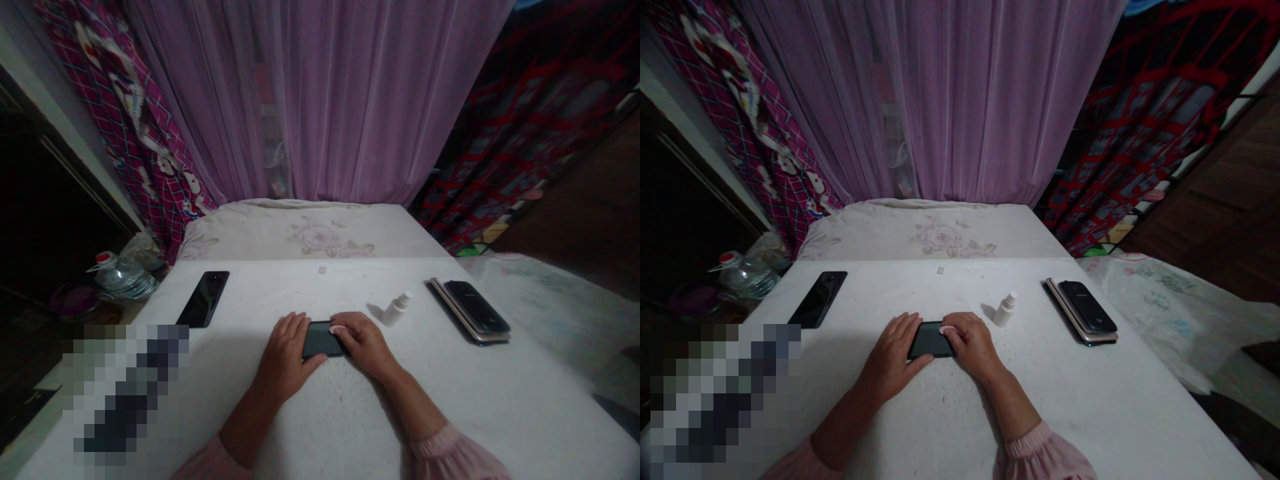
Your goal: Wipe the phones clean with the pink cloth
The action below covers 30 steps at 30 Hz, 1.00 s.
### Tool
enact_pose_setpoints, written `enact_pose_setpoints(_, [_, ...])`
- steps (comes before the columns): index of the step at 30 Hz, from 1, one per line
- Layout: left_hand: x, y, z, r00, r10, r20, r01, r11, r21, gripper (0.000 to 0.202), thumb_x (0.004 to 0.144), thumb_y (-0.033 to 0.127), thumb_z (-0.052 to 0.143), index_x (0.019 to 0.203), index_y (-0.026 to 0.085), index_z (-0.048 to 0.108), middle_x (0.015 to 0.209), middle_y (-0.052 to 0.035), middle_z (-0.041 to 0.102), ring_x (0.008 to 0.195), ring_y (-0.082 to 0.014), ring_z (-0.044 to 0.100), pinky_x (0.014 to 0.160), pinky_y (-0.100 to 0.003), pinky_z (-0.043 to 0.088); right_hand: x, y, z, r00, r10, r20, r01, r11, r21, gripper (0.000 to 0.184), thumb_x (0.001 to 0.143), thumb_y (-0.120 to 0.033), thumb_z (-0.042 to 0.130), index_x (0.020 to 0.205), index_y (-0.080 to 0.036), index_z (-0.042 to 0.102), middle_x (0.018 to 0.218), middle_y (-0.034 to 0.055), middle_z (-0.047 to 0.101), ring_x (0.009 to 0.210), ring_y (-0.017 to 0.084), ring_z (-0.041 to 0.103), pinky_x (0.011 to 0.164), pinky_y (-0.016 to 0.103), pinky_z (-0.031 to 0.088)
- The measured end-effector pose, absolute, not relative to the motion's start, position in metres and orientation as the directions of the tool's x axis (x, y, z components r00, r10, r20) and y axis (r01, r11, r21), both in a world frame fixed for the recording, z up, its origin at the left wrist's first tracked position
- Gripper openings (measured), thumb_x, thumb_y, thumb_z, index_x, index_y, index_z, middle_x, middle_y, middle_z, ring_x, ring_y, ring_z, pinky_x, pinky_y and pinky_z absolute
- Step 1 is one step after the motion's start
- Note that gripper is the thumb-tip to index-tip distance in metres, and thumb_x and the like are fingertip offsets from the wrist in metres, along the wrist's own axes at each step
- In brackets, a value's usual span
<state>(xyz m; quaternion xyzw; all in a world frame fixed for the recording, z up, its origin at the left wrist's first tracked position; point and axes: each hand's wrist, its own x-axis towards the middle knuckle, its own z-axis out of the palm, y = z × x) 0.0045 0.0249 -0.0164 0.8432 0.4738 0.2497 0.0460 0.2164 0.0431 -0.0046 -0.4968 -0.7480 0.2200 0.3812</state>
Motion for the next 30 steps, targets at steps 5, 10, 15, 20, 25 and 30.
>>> enact_pose_setpoints(5, [0.004, 0.025, -0.018, 0.420, 0.823, 0.383, 0.775, -0.545, 0.320, 0.063, 0.087, 0.053, 0.061, 0.134, 0.014, 0.047, 0.136, -0.0179, 0.056, 0.128, -0.0363, 0.049, 0.108, -0.059, 0.038, 0.224, 0.044, -0.002, -0.279, 0.898, 0.339, 0.508, 0.438, -0.742, 0.015, 0.087, -0.030, 0.060, 0.085, -0.024, 0.074, 0.103, 0.0077, 0.074, 0.097, 0.022, 0.066, 0.088, 0.039, 0.050])
enact_pose_setpoints(10, [0.004, 0.025, -0.018, 0.422, 0.817, 0.392, 0.768, -0.552, 0.324, 0.062, 0.089, 0.054, 0.058, 0.135, 0.014, 0.047, 0.136, -0.0184, 0.056, 0.129, -0.0366, 0.049, 0.107, -0.059, 0.038, 0.231, 0.043, -0.001, -0.347, 0.887, 0.304, 0.457, 0.443, -0.771, 0.013, 0.084, -0.029, 0.063, 0.084, -0.024, 0.076, 0.112, 0.0090, 0.071, 0.102, 0.023, 0.065, 0.089, 0.040, 0.051])
enact_pose_setpoints(15, [0.004, 0.025, -0.017, 0.421, 0.819, 0.390, 0.766, -0.551, 0.331, 0.062, 0.089, 0.055, 0.057, 0.135, 0.015, 0.047, 0.136, -0.0184, 0.056, 0.129, -0.0363, 0.049, 0.107, -0.059, 0.038, 0.236, 0.042, 0.005, -0.405, 0.880, 0.247, 0.437, 0.424, -0.793, 0.010, 0.081, -0.029, 0.068, 0.078, -0.023, 0.076, 0.118, 0.0094, 0.067, 0.107, 0.024, 0.063, 0.094, 0.041, 0.050])
enact_pose_setpoints(20, [0.005, 0.025, -0.015, 0.416, 0.824, 0.385, 0.770, -0.544, 0.333, 0.061, 0.089, 0.055, 0.057, 0.134, 0.015, 0.048, 0.135, -0.0182, 0.056, 0.128, -0.0369, 0.050, 0.107, -0.060, 0.039, 0.241, 0.039, 0.013, -0.479, 0.859, 0.180, 0.423, 0.406, -0.810, 0.010, 0.080, -0.032, 0.071, 0.078, -0.025, 0.078, 0.129, 0.0082, 0.061, 0.116, 0.025, 0.059, 0.099, 0.042, 0.048])
enact_pose_setpoints(25, [0.004, 0.025, -0.016, 0.419, 0.818, 0.394, 0.765, -0.552, 0.332, 0.061, 0.089, 0.055, 0.057, 0.135, 0.016, 0.047, 0.135, -0.0180, 0.056, 0.128, -0.0369, 0.050, 0.106, -0.060, 0.039, 0.237, 0.040, 0.008, -0.434, 0.870, 0.233, 0.459, 0.436, -0.774, 0.015, 0.085, -0.034, 0.065, 0.082, -0.025, 0.076, 0.121, 0.0091, 0.066, 0.111, 0.024, 0.062, 0.096, 0.042, 0.050])
enact_pose_setpoints(30, [0.005, 0.024, -0.016, 0.420, 0.820, 0.390, 0.768, -0.550, 0.329, 0.062, 0.088, 0.054, 0.059, 0.134, 0.014, 0.048, 0.135, -0.0186, 0.057, 0.128, -0.0363, 0.050, 0.107, -0.059, 0.039, 0.233, 0.044, 0.000, -0.376, 0.874, 0.306, 0.480, 0.467, -0.743, 0.019, 0.089, -0.034, 0.059, 0.086, -0.024, 0.075, 0.113, 0.0091, 0.070, 0.103, 0.022, 0.065, 0.091, 0.038, 0.051])
